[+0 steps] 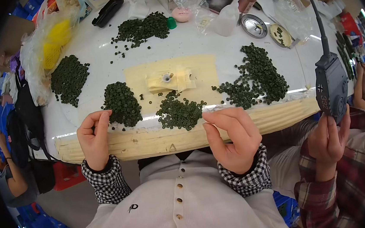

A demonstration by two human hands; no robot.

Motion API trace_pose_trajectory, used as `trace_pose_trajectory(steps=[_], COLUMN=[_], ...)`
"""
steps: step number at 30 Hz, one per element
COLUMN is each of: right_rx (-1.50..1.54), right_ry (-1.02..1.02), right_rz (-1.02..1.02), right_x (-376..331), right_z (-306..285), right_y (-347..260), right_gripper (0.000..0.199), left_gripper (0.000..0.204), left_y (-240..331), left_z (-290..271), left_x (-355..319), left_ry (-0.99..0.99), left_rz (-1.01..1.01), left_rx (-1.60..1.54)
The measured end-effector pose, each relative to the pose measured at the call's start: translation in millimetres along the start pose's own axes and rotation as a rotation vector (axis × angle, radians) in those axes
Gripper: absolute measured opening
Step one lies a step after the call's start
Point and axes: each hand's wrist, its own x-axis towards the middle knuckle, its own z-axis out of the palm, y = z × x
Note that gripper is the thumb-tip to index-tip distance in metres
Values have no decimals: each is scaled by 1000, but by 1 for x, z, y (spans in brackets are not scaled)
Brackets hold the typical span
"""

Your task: The recorder is decorating a toy tank and its base with small green materials using tweezers.

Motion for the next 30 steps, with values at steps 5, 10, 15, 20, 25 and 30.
trace_pose_trajectory(steps=[5, 10, 15, 20, 25, 30], right_rx=[-251, -605, -988, -1042, -959, -838], right_ry=[152, 337, 176, -64, -138, -312], right_rz=[-105, -404, -277, 65, 117, 105], right_x=[1, 7, 26, 51, 60, 60], right_z=[-31, -65, -108, -108, -105, -80], right_y=[-10, -14, -34, -30, -5, 6], right_gripper=[18, 12, 55, 77, 80, 85], left_gripper=[24, 26, 27, 25, 26, 26], left_y=[0, -11, -41, -30, -25, -27], left_z=[-9, -42, -67, -68, -46, -41], left_x=[8, 35, 67, 61, 43, 34], left_ry=[100, 198, 298, 238, 111, 110], left_rz=[26, 81, 496, 319, 273, 305], left_rx=[-205, -116, 395, 487, 609, 791])
